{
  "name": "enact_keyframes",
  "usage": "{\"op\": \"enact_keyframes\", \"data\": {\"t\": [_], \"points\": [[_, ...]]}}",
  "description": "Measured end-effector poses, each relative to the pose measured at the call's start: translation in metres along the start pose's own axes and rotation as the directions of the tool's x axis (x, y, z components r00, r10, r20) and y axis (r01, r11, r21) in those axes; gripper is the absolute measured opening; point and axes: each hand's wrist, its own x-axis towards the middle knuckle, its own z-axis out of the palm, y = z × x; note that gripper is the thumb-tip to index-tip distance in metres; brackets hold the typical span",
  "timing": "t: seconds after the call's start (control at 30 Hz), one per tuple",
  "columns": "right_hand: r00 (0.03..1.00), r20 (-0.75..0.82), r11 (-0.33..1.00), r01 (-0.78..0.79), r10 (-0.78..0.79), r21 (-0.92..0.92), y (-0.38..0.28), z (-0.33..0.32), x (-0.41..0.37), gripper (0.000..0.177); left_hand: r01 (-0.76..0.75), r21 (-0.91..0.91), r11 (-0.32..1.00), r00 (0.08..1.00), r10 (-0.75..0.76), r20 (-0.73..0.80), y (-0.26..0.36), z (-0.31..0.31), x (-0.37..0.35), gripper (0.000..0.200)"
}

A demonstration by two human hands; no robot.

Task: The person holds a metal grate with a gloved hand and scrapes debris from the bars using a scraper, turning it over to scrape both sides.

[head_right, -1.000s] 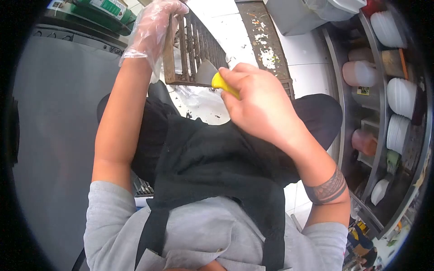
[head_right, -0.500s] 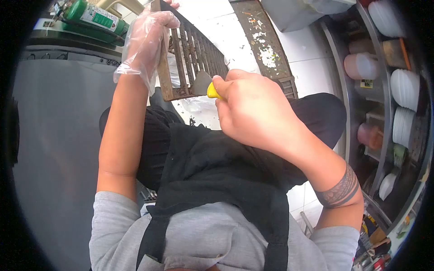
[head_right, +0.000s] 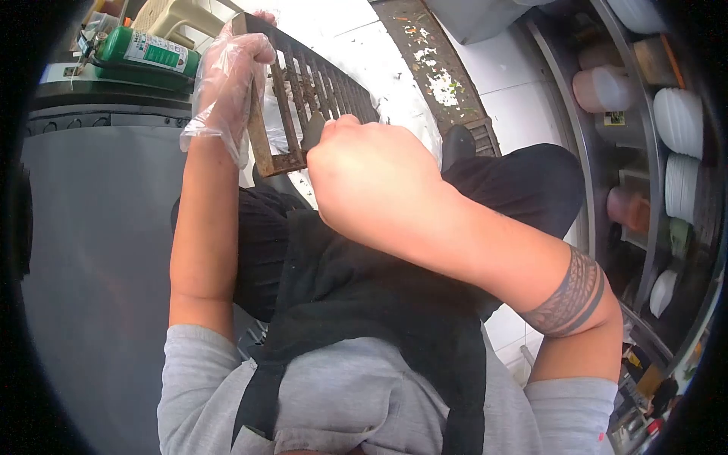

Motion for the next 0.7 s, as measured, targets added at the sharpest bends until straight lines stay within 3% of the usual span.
{"op": "enact_keyframes", "data": {"t": [0.1,0.17,0.33,0.37,0.4,0.5,0.63,0.7], "points": [[1.0,0.028,1.0,-0.013,0.013,-0.025,-0.004,-0.007,-0.005,0.036,0.033,0.115,0.993,0.999,-0.031,-0.02,-0.009,-0.004,0.008,0.02],[0.997,0.061,0.998,-0.041,0.044,-0.038,-0.004,-0.007,-0.005,0.037,-0.084,0.203,0.976,0.996,0.09,-0.021,-0.011,-0.002,0.007,0.014],[1.0,0.023,1.0,0.004,-0.004,-0.025,-0.002,-0.006,-0.005,0.025,-0.195,0.04,0.98,0.98,0.194,0.038,-0.009,0.002,0.012,0.013],[1.0,0.02,1.0,0.007,-0.006,-0.027,-0.002,-0.006,-0.005,0.025,-0.112,-0.012,0.994,0.994,0.112,0.01,-0.007,0.002,0.012,0.016],[1.0,0.017,1.0,-0.015,0.015,-0.019,-0.003,-0.006,-0.006,0.023,-0.021,-0.065,0.998,1.0,0.02,-0.015,-0.004,0.003,0.009,0.04],[1.0,0.002,1.0,-0.019,0.018,0.012,0.004,-0.002,0.002,0.018,0.092,-0.043,0.995,0.995,-0.094,-0.03,0.008,0.006,0.002,0.04],[1.0,-0.015,0.999,0.014,-0.014,-0.032,-0.002,-0.007,-0.008,0.017,-0.016,-0.044,0.999,1.0,0.017,0.018,-0.002,0.003,0.012,0.039],[0.999,-0.035,1.0,-0.017,0.017,-0.008,0.002,-0.001,-0.004,0.021,0.007,-0.065,0.998,1.0,-0.007,-0.001,0.003,0.006,0.003,0.038]]}}
